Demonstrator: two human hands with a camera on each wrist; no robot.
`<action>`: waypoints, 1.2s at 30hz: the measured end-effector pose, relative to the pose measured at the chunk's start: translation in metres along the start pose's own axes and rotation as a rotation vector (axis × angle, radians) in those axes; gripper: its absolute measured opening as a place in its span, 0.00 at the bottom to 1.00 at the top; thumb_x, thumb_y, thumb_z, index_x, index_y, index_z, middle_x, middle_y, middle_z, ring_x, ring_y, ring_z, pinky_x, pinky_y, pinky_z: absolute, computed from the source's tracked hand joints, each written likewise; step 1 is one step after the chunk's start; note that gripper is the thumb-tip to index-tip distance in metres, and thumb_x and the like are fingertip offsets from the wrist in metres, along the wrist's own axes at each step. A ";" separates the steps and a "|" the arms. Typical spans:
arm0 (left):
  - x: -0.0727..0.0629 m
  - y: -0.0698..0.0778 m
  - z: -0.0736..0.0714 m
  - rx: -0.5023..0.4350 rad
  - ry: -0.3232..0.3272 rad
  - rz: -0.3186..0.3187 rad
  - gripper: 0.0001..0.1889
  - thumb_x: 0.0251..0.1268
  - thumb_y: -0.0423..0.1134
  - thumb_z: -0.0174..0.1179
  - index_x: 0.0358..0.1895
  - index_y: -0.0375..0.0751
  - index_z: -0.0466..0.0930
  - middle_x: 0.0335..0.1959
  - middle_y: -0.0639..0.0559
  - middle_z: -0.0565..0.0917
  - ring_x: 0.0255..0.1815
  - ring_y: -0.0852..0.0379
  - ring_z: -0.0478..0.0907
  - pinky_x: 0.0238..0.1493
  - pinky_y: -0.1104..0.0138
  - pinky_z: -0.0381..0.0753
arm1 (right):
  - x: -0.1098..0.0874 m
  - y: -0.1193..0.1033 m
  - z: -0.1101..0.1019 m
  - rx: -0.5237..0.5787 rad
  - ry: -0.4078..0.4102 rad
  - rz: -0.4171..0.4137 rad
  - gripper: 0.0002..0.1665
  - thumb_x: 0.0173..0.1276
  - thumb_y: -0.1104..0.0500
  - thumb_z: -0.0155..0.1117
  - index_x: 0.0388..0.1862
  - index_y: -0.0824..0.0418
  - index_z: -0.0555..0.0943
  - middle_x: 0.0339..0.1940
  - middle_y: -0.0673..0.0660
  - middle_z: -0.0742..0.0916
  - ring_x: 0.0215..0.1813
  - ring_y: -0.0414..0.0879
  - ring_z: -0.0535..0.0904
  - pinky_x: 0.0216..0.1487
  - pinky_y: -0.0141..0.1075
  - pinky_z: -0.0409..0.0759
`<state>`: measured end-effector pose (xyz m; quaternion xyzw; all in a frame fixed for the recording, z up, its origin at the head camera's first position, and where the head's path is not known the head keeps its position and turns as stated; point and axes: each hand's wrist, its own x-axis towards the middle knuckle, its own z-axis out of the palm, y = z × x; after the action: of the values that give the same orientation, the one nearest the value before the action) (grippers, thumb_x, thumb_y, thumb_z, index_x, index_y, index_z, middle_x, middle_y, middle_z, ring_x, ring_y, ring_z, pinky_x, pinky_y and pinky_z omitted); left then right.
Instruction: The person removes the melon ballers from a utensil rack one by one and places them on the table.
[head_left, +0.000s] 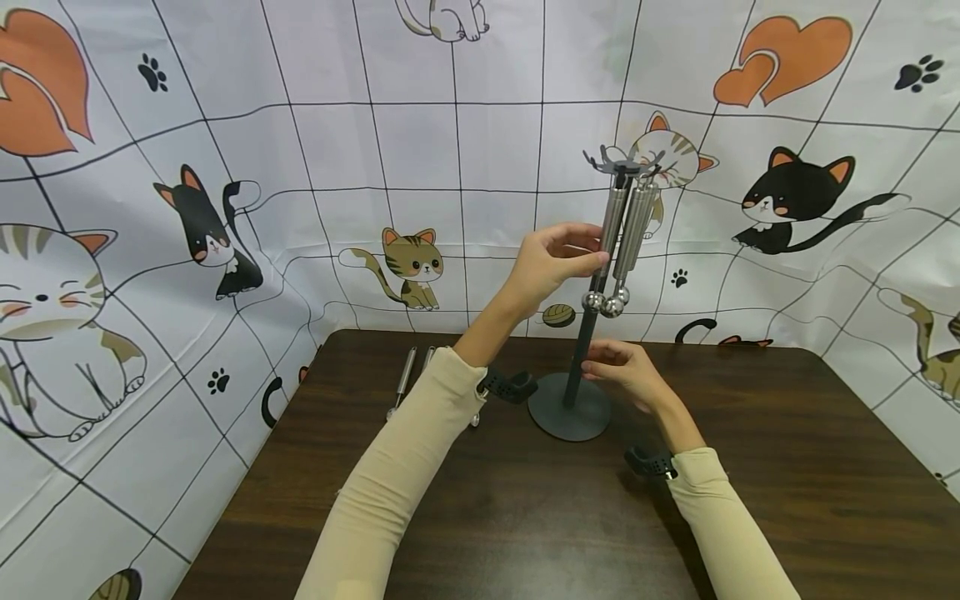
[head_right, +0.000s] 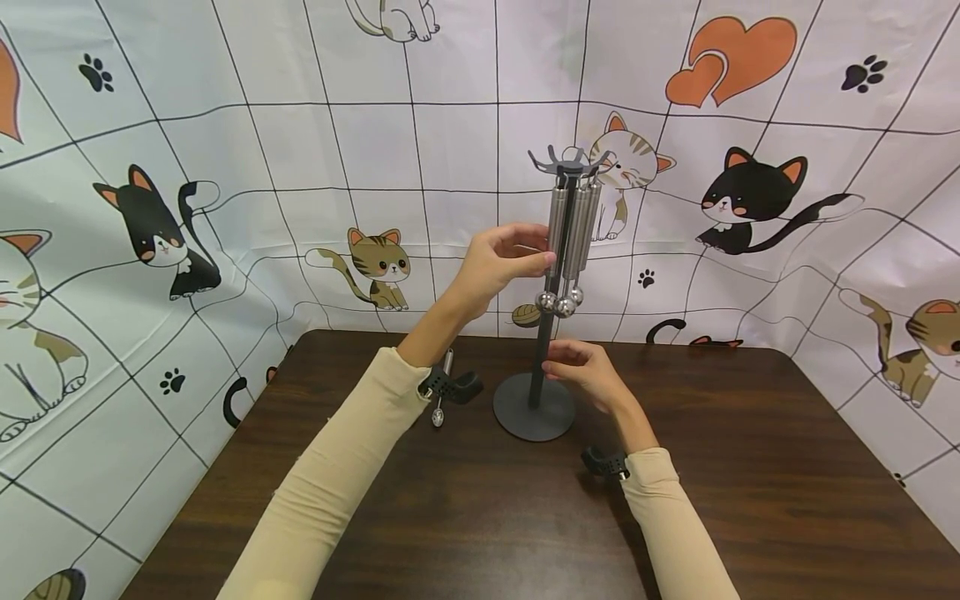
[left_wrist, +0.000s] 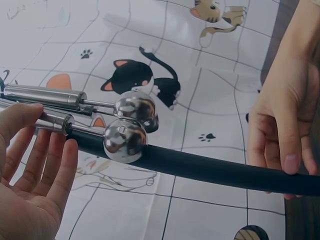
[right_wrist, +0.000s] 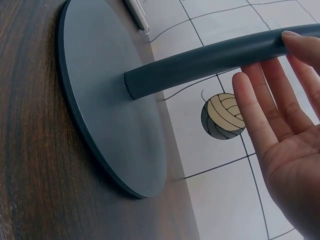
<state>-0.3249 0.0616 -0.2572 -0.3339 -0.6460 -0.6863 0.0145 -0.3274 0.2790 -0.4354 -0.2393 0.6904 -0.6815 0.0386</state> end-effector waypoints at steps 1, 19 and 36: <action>0.000 0.000 0.000 -0.002 0.001 0.001 0.21 0.67 0.28 0.66 0.62 0.30 0.79 0.51 0.38 0.84 0.48 0.49 0.86 0.51 0.64 0.90 | 0.000 0.000 0.000 0.001 0.001 -0.001 0.16 0.68 0.72 0.67 0.54 0.64 0.83 0.44 0.48 0.90 0.46 0.41 0.89 0.52 0.42 0.90; -0.005 0.002 0.001 -0.019 0.008 0.064 0.20 0.66 0.27 0.66 0.60 0.28 0.79 0.46 0.42 0.85 0.41 0.59 0.85 0.50 0.61 0.90 | 0.000 0.001 0.000 0.004 0.005 -0.008 0.17 0.68 0.73 0.67 0.53 0.62 0.84 0.44 0.48 0.90 0.46 0.41 0.89 0.50 0.39 0.91; -0.008 0.017 0.005 -0.004 0.024 0.118 0.20 0.65 0.26 0.67 0.59 0.28 0.80 0.45 0.39 0.85 0.40 0.56 0.84 0.49 0.62 0.90 | 0.000 0.000 -0.001 -0.009 -0.004 -0.003 0.17 0.69 0.73 0.66 0.55 0.64 0.83 0.45 0.48 0.90 0.47 0.40 0.88 0.50 0.37 0.90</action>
<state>-0.3090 0.0603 -0.2464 -0.3633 -0.6234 -0.6895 0.0619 -0.3273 0.2800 -0.4357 -0.2420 0.6931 -0.6780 0.0376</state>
